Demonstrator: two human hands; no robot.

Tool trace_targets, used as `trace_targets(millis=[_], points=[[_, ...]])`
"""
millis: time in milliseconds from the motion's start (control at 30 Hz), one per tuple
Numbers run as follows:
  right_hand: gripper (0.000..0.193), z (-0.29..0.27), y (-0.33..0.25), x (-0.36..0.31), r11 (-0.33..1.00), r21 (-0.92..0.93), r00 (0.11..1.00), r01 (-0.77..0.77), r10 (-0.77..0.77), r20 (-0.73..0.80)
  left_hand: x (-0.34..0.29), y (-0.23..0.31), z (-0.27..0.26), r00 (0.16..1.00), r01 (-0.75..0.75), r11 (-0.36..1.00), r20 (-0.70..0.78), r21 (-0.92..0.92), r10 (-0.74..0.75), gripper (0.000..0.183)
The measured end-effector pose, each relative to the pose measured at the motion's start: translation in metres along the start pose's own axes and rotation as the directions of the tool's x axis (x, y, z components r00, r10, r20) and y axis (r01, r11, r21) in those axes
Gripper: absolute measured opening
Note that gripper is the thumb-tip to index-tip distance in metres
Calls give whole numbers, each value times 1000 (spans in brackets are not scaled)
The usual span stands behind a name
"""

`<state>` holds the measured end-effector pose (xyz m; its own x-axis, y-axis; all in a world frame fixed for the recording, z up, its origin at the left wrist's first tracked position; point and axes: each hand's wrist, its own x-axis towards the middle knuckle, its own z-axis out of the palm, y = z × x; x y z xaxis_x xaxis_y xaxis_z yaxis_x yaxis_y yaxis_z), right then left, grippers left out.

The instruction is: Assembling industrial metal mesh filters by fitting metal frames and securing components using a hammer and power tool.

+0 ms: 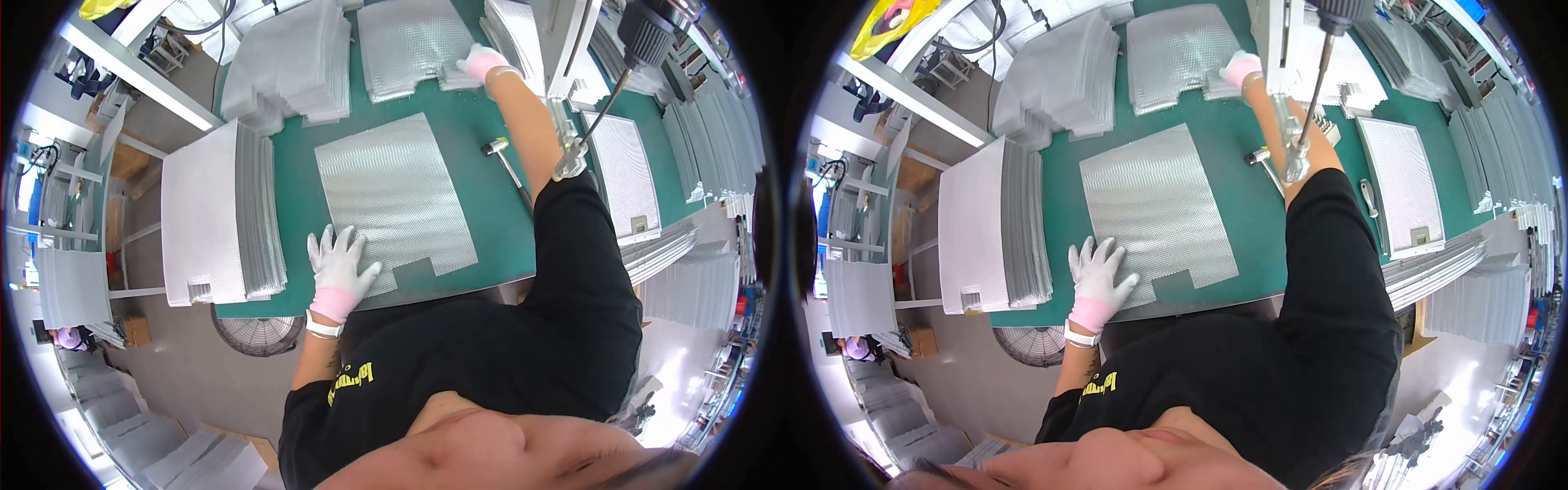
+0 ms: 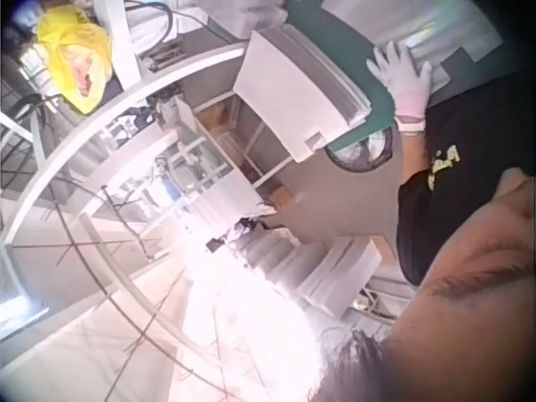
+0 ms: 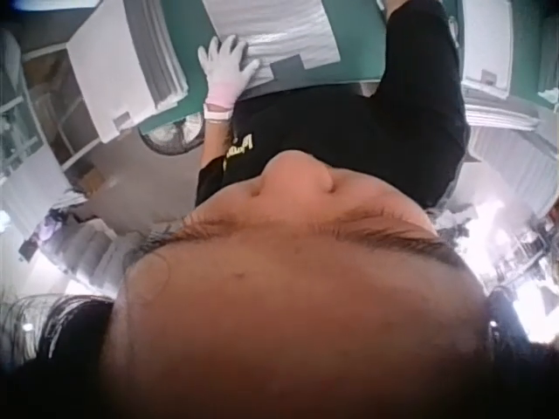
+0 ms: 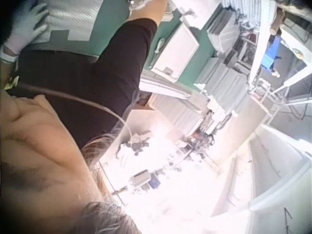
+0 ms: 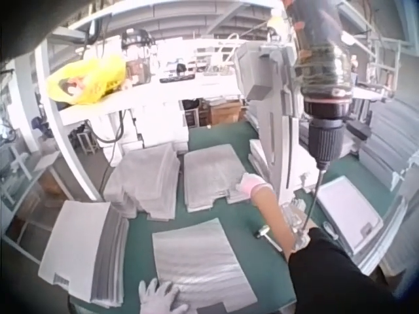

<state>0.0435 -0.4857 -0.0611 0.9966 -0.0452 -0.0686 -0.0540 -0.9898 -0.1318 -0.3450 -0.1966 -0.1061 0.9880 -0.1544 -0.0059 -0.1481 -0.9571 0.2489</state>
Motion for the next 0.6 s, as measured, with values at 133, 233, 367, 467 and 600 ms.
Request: trace_targets(millis=[133,233,367,467,600], points=[[42,-12,-24,-4,996,-42,996,79,-77,45,0,8,-15,989,30,1000,-142,4,-29,56],[25,-18,-41,-17,963,-270,992,23,-56,-117,1,11,-25,840,-19,999,-542,-49,-10,52],[30,-14,-40,-10,924,-372,990,83,-118,-72,2,15,-34,815,-35,998,-580,-49,0,53],[50,9,-1,40,886,310,771,344,-79,-631,0,20,-35,826,-44,998,-564,-53,7,54],[25,-16,40,51,634,440,710,636,-258,-655,-10,14,-22,828,-72,972,-557,-222,-67,49]])
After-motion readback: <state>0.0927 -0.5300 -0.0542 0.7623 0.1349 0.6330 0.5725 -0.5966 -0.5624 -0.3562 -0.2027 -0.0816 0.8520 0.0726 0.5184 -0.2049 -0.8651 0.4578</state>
